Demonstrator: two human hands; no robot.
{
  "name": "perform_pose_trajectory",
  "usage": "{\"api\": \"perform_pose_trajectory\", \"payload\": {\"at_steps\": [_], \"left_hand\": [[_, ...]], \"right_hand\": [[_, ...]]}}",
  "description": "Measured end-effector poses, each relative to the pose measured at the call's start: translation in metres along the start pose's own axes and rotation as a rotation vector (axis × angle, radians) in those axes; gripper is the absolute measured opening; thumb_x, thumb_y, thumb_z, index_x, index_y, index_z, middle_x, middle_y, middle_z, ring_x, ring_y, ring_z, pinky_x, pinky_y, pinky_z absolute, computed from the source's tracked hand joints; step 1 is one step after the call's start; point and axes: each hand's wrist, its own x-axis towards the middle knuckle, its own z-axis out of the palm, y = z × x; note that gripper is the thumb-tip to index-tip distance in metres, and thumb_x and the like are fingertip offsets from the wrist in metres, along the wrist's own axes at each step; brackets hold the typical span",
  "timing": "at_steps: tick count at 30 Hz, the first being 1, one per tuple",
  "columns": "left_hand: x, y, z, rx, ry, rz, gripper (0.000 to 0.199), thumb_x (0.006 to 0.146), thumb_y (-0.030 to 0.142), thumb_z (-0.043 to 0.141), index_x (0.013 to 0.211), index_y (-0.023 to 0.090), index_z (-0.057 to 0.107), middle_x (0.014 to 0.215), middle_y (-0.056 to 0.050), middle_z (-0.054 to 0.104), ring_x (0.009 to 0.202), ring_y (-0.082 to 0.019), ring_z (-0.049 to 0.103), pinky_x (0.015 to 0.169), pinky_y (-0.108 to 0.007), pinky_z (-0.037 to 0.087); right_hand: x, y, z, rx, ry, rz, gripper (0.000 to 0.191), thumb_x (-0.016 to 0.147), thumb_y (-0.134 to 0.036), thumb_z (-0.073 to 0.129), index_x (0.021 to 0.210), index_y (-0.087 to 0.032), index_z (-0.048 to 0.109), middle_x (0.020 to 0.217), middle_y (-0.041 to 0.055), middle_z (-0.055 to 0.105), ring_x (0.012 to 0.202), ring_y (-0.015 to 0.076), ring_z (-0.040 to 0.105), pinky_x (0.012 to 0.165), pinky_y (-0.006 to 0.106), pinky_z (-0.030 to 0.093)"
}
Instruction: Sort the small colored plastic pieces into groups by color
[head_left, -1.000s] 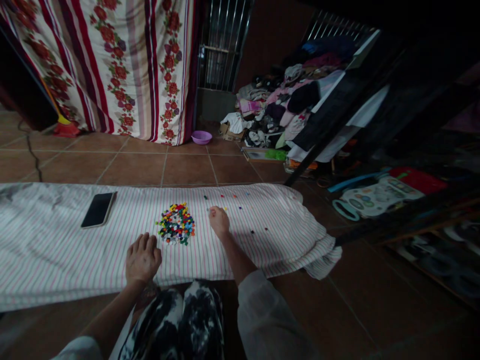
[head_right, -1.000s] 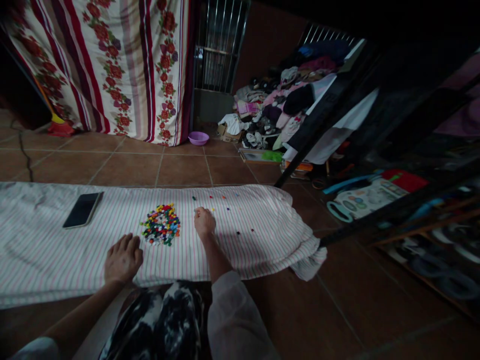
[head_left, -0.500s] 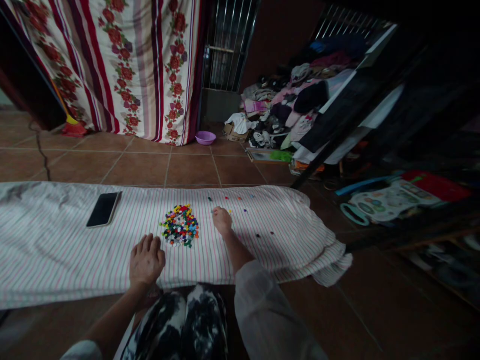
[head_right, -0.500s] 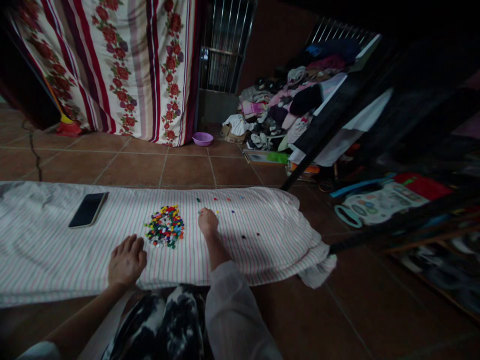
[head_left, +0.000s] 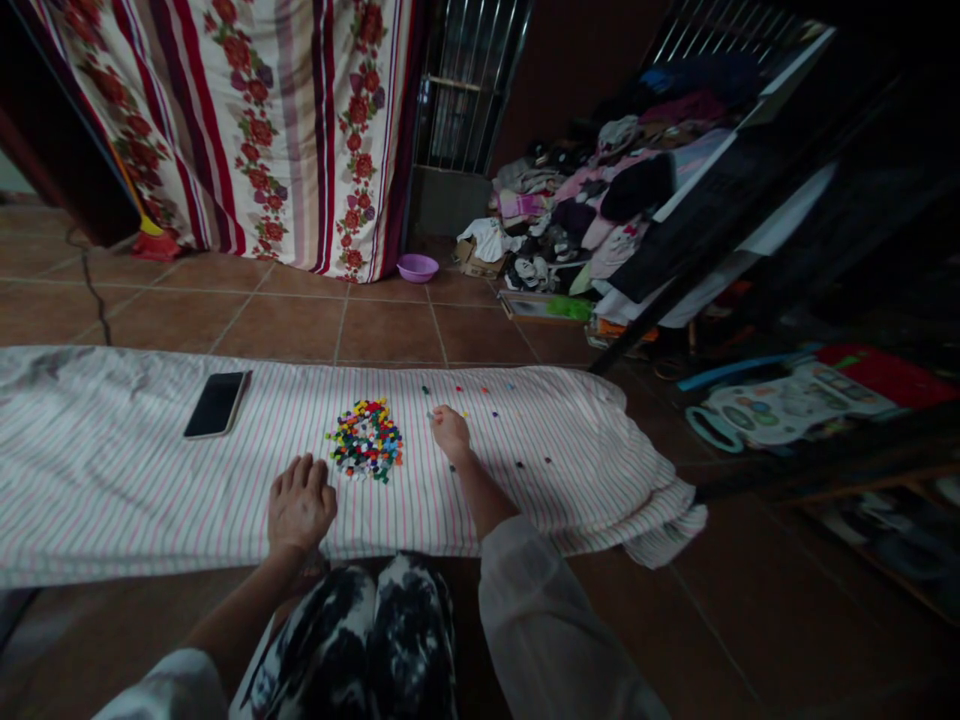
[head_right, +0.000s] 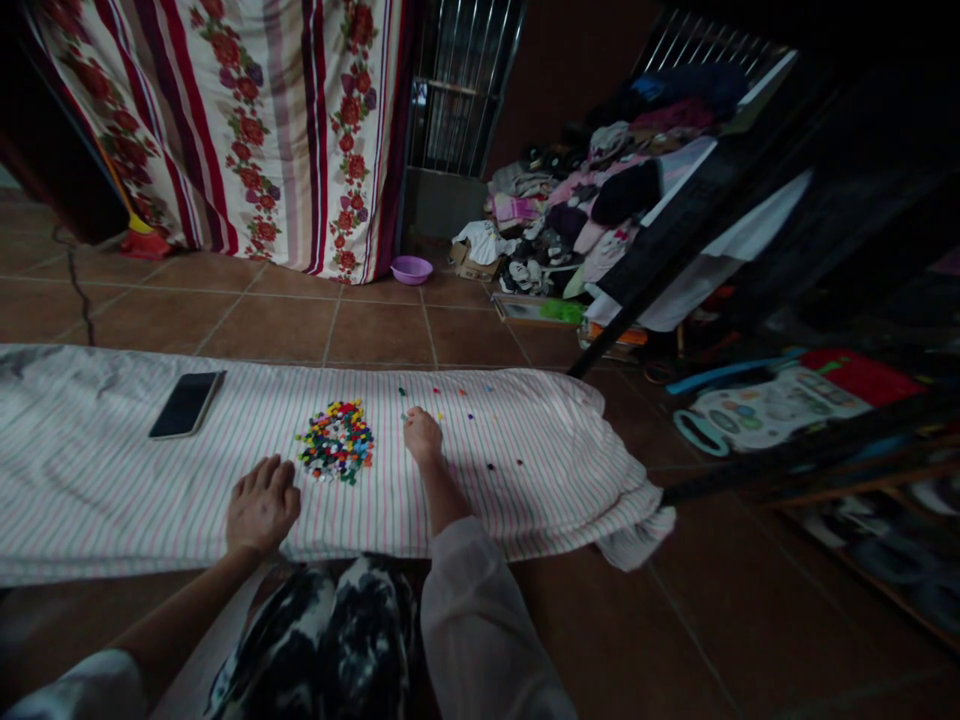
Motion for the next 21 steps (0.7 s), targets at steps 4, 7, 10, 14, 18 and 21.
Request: {"api": "perform_pose_trajectory", "payload": {"at_steps": [4, 7, 10, 14, 18, 21], "left_hand": [[0.0, 0.0, -0.002, -0.011, -0.02, -0.009, 0.037, 0.083, 0.022, 0.043, 0.116, 0.015, 0.059, 0.126, -0.015, 0.058, 0.123, -0.029, 0.046, 0.098, -0.043, 0.036], [0.0, 0.001, -0.003, -0.015, -0.027, -0.012, 0.037, 0.082, 0.023, 0.045, 0.116, 0.017, 0.059, 0.126, -0.014, 0.058, 0.123, -0.028, 0.046, 0.098, -0.043, 0.035], [0.0, 0.001, -0.004, -0.012, -0.026, -0.013, 0.037, 0.082, 0.023, 0.044, 0.115, 0.016, 0.059, 0.126, -0.014, 0.058, 0.122, -0.028, 0.046, 0.098, -0.042, 0.034], [0.0, 0.001, -0.005, 0.012, -0.02, -0.008, 0.035, 0.084, 0.024, 0.041, 0.114, 0.016, 0.058, 0.126, -0.013, 0.058, 0.122, -0.028, 0.046, 0.098, -0.041, 0.034], [0.0, 0.001, -0.006, 0.007, -0.017, -0.012, 0.035, 0.084, 0.025, 0.041, 0.114, 0.016, 0.059, 0.126, -0.013, 0.058, 0.122, -0.028, 0.047, 0.098, -0.042, 0.034], [0.001, 0.002, -0.007, -0.038, -0.034, -0.03, 0.035, 0.083, 0.024, 0.043, 0.114, 0.016, 0.059, 0.126, -0.014, 0.058, 0.123, -0.029, 0.046, 0.098, -0.043, 0.035]], "right_hand": [[-0.005, -0.001, -0.002, 0.021, 0.024, 0.0, 0.026, 0.087, -0.013, 0.045, 0.104, -0.021, 0.063, 0.102, 0.0042, 0.07, 0.095, 0.0138, 0.062, 0.079, 0.022, 0.041], [-0.013, -0.004, -0.004, 0.036, 0.038, -0.028, 0.027, 0.088, -0.013, 0.044, 0.104, -0.022, 0.064, 0.102, 0.0037, 0.069, 0.096, 0.0133, 0.061, 0.08, 0.022, 0.041], [-0.022, -0.009, -0.006, 0.055, 0.034, -0.075, 0.027, 0.088, -0.013, 0.044, 0.103, -0.022, 0.064, 0.102, 0.004, 0.068, 0.096, 0.0133, 0.06, 0.082, 0.022, 0.041], [-0.037, -0.018, -0.007, 0.092, 0.013, -0.144, 0.025, 0.086, -0.013, 0.047, 0.101, -0.022, 0.065, 0.102, 0.0032, 0.067, 0.093, 0.0127, 0.06, 0.082, 0.022, 0.041], [-0.055, -0.026, -0.006, 0.12, -0.008, -0.197, 0.022, 0.087, -0.016, 0.049, 0.1, -0.022, 0.065, 0.1, 0.0021, 0.066, 0.091, 0.0122, 0.06, 0.082, 0.021, 0.041], [-0.069, -0.029, -0.003, 0.124, -0.026, -0.21, 0.022, 0.086, -0.015, 0.05, 0.099, -0.023, 0.066, 0.098, 0.0022, 0.066, 0.092, 0.0127, 0.06, 0.082, 0.021, 0.041]]}}
